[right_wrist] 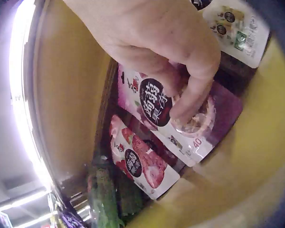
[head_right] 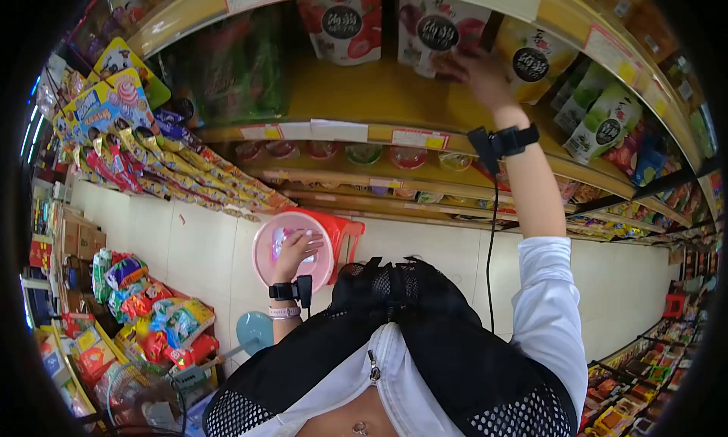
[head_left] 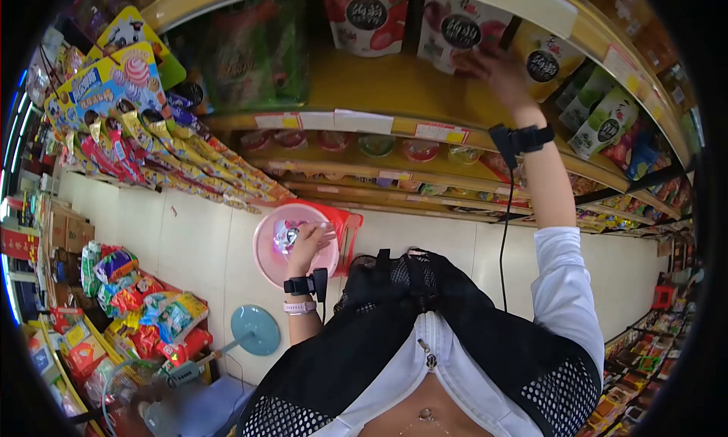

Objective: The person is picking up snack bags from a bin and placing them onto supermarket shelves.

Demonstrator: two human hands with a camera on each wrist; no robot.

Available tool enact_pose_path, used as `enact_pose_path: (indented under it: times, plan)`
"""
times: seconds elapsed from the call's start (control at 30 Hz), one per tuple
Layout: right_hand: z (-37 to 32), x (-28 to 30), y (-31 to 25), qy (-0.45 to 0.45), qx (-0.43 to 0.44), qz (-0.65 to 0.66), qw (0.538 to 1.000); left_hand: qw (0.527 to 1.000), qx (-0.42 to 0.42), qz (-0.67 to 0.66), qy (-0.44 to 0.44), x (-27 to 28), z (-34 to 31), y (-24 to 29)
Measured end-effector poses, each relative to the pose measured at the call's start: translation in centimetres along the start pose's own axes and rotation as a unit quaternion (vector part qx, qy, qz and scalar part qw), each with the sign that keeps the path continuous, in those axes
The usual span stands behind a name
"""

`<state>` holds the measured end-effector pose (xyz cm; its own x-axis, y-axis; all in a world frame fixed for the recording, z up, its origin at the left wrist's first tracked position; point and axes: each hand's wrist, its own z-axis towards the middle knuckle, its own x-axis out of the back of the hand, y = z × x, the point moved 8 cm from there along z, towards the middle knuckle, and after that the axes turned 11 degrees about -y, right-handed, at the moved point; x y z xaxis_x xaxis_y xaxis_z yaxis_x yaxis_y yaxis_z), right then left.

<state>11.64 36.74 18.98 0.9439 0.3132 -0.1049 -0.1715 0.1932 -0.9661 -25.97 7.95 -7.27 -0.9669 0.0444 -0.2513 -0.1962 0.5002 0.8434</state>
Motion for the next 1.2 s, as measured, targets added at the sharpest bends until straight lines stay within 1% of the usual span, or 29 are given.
enact_pose_path:
  times: [0.03, 0.07, 0.1, 0.13, 0.17, 0.2, 0.23, 0.27, 0.3, 0.33, 0.37, 0.4, 0.43, 0.5, 0.57, 0.6, 0.63, 0.7, 0.73, 0.8, 0.83, 0.9, 0.97, 1.0, 1.07, 1.1, 1.13, 1.17, 1.2]
  plan:
    - [1.0, 1.3, 0.5, -0.020, 0.062, -0.080, 0.995, 1.000, 0.010, -0.007, 0.008, 0.9, -0.3, -1.5]
    - [2.5, 2.6, 2.5, -0.113, 0.065, -0.224, 0.966, 0.999, 0.016, -0.021, 0.034, 2.0, -0.4, -2.9]
    - [2.5, 2.6, 2.8, -0.121, 0.054, -0.219, 0.967, 0.997, 0.023, -0.035, 0.060, 3.2, -0.8, -4.3]
    - [2.7, 2.3, 3.3, -0.123, -0.021, -0.075, 0.989, 0.995, 0.048, -0.056, 0.063, 3.7, -2.0, -6.3]
    - [2.6, 1.8, 4.1, -0.119, -0.098, 0.070, 0.986, 0.993, 0.060, -0.064, 0.075, 4.2, -2.8, -7.6]
    - [2.0, 2.4, 2.2, -0.117, 0.010, -0.204, 0.972, 0.991, 0.061, -0.096, 0.072, 4.5, -3.0, -8.5]
    - [0.4, 1.5, 0.7, -0.110, 0.120, -0.457, 0.874, 0.987, 0.063, -0.126, 0.071, 5.0, -3.3, -9.5]
    - [-0.5, 2.4, -0.3, -0.031, 0.042, -0.199, 0.979, 0.962, 0.056, -0.260, 0.065, 4.8, -2.1, -10.6]
    - [-2.3, 2.4, 0.0, 0.059, -0.047, 0.073, 0.994, 0.918, 0.043, -0.389, 0.061, 4.9, -1.3, -12.3]
    - [-3.4, 1.9, -0.5, 0.077, -0.025, 0.024, 0.996, 0.917, 0.048, -0.392, 0.061, 5.8, -0.8, -14.0]
    - [-4.5, 1.4, -1.1, 0.095, -0.003, -0.025, 0.995, 0.931, 0.081, -0.344, 0.092, 7.1, -0.6, -16.3]
    - [-7.6, -0.7, -2.4, 0.175, -0.018, -0.111, 0.978, 0.941, 0.114, -0.294, 0.123, 8.4, -0.6, -18.3]
    - [-8.0, -1.3, -2.4, 0.175, -0.023, -0.114, 0.978, 0.940, 0.119, -0.296, 0.122, 9.0, -0.4, -19.6]
    - [-8.0, -2.2, -2.3, 0.156, -0.043, -0.149, 0.976, 0.913, 0.191, -0.327, 0.152, 10.0, -0.9, -22.8]
    - [-7.6, -2.9, -3.0, 0.134, -0.046, -0.165, 0.976, 0.914, 0.194, -0.331, 0.131, 10.3, -0.1, -24.1]
    - [-7.4, -3.4, -3.1, 0.110, -0.048, -0.176, 0.977, 0.901, 0.190, -0.356, 0.158, 10.8, 0.0, -25.0]
    - [-7.4, -3.4, -2.9, 0.112, -0.051, -0.181, 0.976, 0.887, 0.185, -0.380, 0.185, 11.6, 0.2, -26.2]
    - [-7.2, -3.5, -2.1, 0.102, -0.064, -0.320, 0.940, 0.891, 0.183, -0.368, 0.191, 14.7, 1.6, -28.5]
    - [-7.2, -3.9, -1.9, 0.103, -0.071, -0.326, 0.937, 0.894, 0.181, -0.357, 0.202, 15.7, 1.8, -28.8]
    - [-7.2, -4.5, -2.6, 0.117, -0.071, -0.424, 0.895, 0.902, 0.187, -0.329, 0.208, 16.7, 2.9, -29.4]
    - [-7.3, -4.3, -2.4, 0.117, -0.077, -0.431, 0.892, 0.911, 0.185, -0.297, 0.218, 17.2, 3.3, -29.3]
    - [-7.6, -3.5, -2.6, 0.141, -0.041, -0.425, 0.893, 0.912, 0.179, -0.300, 0.217, 17.6, 4.8, -29.1]
    - [-7.7, -2.9, -2.2, 0.149, -0.041, -0.416, 0.896, 0.904, 0.206, -0.270, 0.260, 18.5, 5.9, -28.9]
    - [-7.9, -2.7, -2.1, 0.157, -0.047, -0.426, 0.890, 0.914, 0.206, -0.259, 0.234, 18.9, 6.8, -29.5]
    - [-7.9, -2.6, -2.1, 0.166, -0.062, -0.443, 0.879, 0.919, 0.194, -0.271, 0.210, 20.2, 8.8, -35.0]
    - [-8.0, -2.4, -2.2, 0.171, -0.057, -0.448, 0.875, 0.927, 0.173, -0.275, 0.187, 20.2, 10.4, -35.8]
    - [-8.1, -2.3, -1.9, 0.161, -0.051, -0.428, 0.888, 0.926, 0.156, -0.288, 0.188, 19.6, 10.5, -34.2]
    - [-8.2, -2.3, -1.8, 0.151, -0.046, -0.407, 0.900, 0.911, 0.133, -0.338, 0.195, 18.2, 10.2, -32.1]
    - [-8.1, -2.8, -1.8, 0.152, -0.044, -0.411, 0.898, 0.895, 0.192, -0.352, 0.197, 17.5, 10.0, -31.4]
